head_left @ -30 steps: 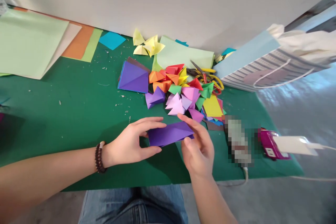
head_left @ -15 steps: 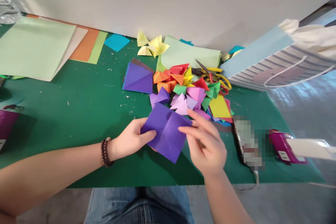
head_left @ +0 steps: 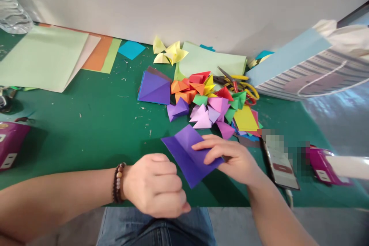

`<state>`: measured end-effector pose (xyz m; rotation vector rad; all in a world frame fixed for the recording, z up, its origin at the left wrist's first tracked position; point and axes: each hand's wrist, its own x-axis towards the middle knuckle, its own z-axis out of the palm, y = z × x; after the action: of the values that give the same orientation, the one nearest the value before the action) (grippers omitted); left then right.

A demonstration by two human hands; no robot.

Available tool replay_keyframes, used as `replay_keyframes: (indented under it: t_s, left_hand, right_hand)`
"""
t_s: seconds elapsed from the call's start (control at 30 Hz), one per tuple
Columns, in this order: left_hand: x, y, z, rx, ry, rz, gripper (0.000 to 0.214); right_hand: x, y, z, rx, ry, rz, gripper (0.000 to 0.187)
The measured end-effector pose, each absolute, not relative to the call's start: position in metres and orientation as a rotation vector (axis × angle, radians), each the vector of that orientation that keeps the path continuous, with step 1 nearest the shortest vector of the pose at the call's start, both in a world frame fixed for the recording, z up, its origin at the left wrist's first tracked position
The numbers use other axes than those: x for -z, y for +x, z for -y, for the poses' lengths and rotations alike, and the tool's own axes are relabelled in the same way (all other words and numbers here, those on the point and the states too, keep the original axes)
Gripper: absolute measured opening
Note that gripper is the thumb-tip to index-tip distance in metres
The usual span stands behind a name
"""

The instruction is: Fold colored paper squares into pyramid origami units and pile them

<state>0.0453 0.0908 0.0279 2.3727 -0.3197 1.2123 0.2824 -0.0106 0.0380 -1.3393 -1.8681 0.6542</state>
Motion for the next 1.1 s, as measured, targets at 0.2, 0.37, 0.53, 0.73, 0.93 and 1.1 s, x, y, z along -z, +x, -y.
replay_keyframes:
  t_s: [0.2, 0.37, 0.53, 0.73, 0.93, 1.1]
  left_hand:
    - [-0.021, 0.048, -0.077, -0.602, 2.774, -0.153, 0.031]
    - [-0.011, 0.042, -0.062, -0.479, 2.944, -0.075, 0.039]
    - [-0.016, 0.041, -0.06, -0.505, 2.982, -0.044, 0.027]
    - [-0.021, 0.041, -0.057, -0.458, 2.916, 0.068, 0.018]
    - [-0.03, 0.037, -0.054, -0.65, 2.917, 0.026, 0.029]
    - [-0.041, 0.035, -0.053, -0.826, 2.803, 0.204, 0.015]
  right_hand:
    - [-0.027, 0.292, 0.005, -0.921, -1.532, 1.98, 0.027]
    - [-0.028, 0.302, -0.001, -1.122, -1.527, 1.952, 0.013]
    - [-0.03, 0.298, -0.015, -1.14, -1.594, 1.848, 0.018]
    - [-0.03, 0.282, -0.025, -1.055, -1.91, 1.735, 0.024]
    - [-0.036, 0.273, -0.033, -0.9, -1.947, 1.947, 0.024]
    - [-0.037, 0.268, -0.031, -0.707, -1.927, 2.113, 0.02]
